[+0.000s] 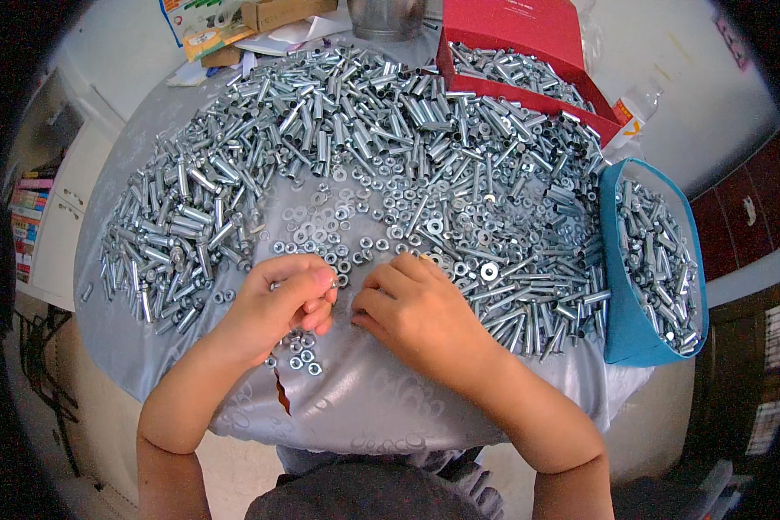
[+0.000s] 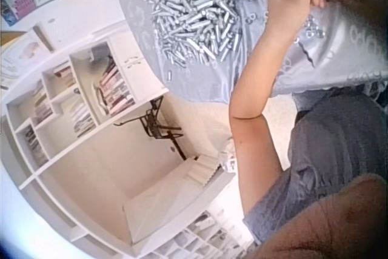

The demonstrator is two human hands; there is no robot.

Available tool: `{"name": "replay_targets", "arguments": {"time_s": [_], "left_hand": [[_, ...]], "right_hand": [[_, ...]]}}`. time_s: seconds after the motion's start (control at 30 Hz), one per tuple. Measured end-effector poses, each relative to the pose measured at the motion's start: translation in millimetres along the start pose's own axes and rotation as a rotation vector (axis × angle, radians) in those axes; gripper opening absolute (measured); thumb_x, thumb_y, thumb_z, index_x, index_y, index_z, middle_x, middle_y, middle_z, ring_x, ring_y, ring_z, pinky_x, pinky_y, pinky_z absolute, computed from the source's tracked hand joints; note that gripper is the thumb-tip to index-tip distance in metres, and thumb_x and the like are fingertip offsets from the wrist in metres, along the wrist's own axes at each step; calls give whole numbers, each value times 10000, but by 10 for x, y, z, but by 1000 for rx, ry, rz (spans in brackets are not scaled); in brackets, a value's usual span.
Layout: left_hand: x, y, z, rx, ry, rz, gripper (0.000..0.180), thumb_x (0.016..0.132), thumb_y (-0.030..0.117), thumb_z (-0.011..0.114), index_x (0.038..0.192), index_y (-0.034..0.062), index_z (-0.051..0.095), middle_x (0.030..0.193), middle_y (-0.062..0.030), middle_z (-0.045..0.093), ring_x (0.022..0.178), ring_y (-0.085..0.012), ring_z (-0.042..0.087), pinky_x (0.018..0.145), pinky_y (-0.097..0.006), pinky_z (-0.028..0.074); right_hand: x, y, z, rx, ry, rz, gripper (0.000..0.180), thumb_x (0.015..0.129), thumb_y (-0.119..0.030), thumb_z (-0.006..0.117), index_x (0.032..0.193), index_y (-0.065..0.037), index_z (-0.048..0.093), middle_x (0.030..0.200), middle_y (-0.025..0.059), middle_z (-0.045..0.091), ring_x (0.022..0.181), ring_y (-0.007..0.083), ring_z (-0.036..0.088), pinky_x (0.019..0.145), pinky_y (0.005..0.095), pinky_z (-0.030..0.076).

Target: The person repeatedly picks up bolts, washers, and nuts from a large pile on a table. They thread the components together by hand, creating small fastener assemblies. The person handles the items one at a time, screwing the nut onto the bolt after placing a washer.

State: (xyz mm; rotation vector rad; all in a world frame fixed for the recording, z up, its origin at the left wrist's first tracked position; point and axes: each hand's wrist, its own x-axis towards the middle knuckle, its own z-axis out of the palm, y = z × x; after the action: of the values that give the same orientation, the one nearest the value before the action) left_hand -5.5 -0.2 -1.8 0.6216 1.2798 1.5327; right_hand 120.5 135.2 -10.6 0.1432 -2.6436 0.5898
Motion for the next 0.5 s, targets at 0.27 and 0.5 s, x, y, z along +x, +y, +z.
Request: {"name": "replay_targets", "arguments": {"time_s": [0.27, 0.5], "left_hand": [[30, -41, -21, 111, -8, -33, 250, 836, 232, 562, 741, 1, 564, 603, -11, 499, 559, -65, 471, 533, -212, 394], [16, 8, 2, 189, -91, -62, 206, 838, 195, 552, 774, -1, 540, 588, -15, 480, 562, -96, 466, 559, -233, 401]], "right_hand": [[-37, 51, -28, 7, -49, 15, 158, 677, -55, 651, 805, -35, 561, 812, 64, 564, 706, 218, 533, 642, 309, 433], [-18, -72, -131, 673, 72, 387, 102, 797, -54, 589, 874, -11, 538, 757, 49, 550, 660, 114, 505, 594, 238, 411]]}}
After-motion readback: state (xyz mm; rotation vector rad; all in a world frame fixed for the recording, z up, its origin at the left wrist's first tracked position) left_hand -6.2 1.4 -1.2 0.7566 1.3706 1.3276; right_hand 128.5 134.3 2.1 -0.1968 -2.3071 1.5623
